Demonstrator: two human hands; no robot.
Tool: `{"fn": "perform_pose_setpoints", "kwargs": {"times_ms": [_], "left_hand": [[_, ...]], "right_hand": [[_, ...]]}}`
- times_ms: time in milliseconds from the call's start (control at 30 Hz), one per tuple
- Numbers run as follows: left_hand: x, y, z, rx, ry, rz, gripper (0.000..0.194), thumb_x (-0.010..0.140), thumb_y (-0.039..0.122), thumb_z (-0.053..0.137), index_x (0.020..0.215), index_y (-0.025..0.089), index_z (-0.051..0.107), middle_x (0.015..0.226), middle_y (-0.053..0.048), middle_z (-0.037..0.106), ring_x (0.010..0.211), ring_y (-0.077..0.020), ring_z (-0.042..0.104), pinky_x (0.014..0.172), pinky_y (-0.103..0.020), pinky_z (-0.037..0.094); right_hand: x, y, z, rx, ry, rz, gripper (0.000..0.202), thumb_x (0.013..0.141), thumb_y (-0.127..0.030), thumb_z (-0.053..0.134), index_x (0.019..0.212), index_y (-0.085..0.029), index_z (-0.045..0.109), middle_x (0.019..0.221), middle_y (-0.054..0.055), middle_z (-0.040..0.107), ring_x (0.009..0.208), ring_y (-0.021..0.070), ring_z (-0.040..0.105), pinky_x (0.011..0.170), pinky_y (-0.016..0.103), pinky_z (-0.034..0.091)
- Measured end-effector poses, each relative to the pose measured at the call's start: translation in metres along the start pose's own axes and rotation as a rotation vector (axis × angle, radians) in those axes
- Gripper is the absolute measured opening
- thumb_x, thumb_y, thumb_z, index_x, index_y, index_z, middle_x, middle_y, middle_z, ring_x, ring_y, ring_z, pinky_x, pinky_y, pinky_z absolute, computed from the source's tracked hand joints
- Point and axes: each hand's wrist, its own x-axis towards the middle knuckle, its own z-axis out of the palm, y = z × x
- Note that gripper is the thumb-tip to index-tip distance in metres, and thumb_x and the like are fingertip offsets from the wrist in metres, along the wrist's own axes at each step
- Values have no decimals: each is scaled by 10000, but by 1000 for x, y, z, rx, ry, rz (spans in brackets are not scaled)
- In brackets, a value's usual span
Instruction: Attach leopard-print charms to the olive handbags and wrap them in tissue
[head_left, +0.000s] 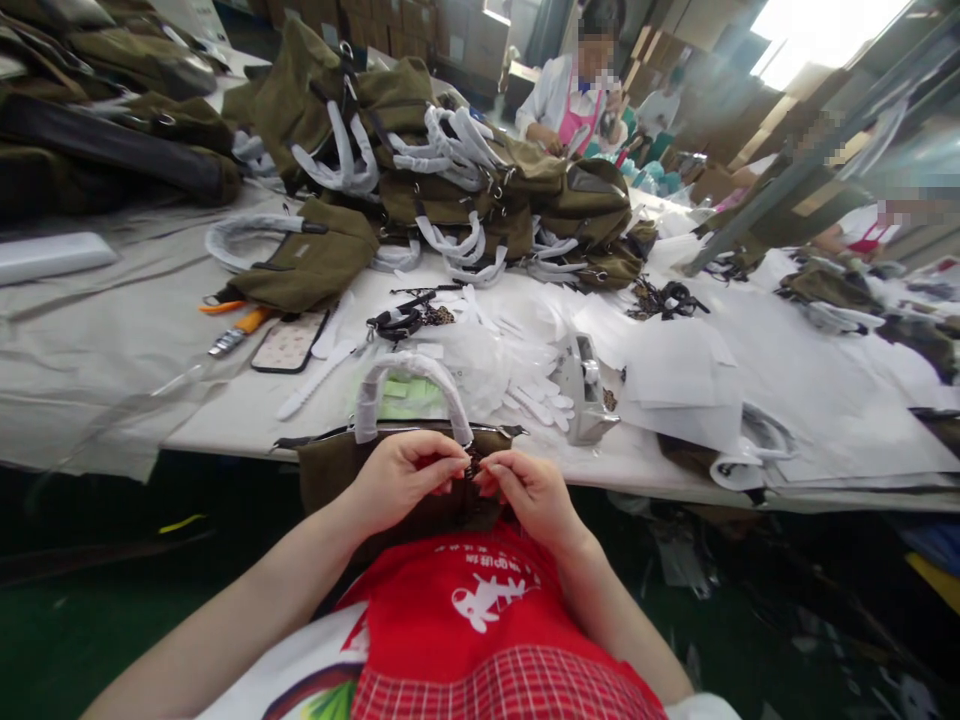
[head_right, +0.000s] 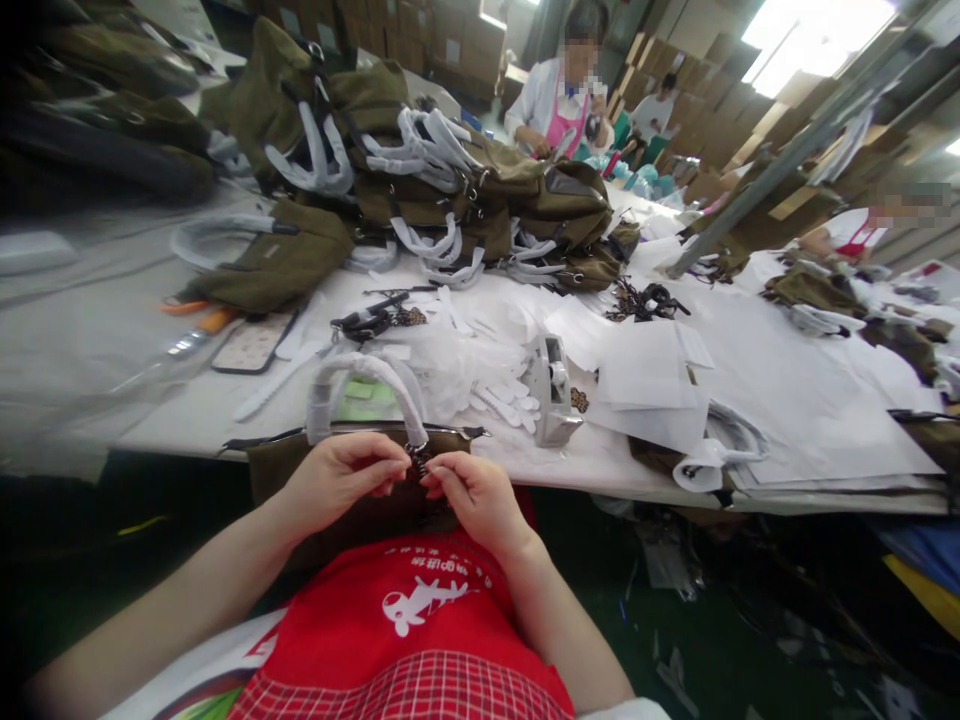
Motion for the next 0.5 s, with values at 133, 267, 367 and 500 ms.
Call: {"fn": "perform_pose_setpoints", "kwargs": {"times_ms": [133,267,367,500], "left_hand": [[0,2,2,177,-77,88,210,840,348,631,785,171,728,689,-9,616,550,-106,565,517,-209,474],[3,1,4,396,-46,204,211,880,305,574,797,189,729,705,-20,623,672,-141,587,652,-242,477],[5,-3,5,465,-23,231,228,900,285,538,807,193,724,729,-27,635,710,-152,586,699,-259,462],[5,-7,7,485,2,205,249,899,283,517,764,190,705,719,-30,643,706,-159,581,689,-265,458]], "right_hand": [[3,4,1,-141,67,-83,163,888,-329,618,929,-234,744,754,18,715,681,160,660,671,284,518],[11,19,14,47,258,-16,154,827,-367,679,823,-235,760,930,48,705,698,148,632,595,265,515],[17,28,24,348,250,143,209,795,-410,707,815,-205,746,824,44,716,598,127,626,511,237,507],[20,28,30,580,253,259,262,723,-384,783,863,-169,729,717,24,713,586,117,648,537,212,545]]}}
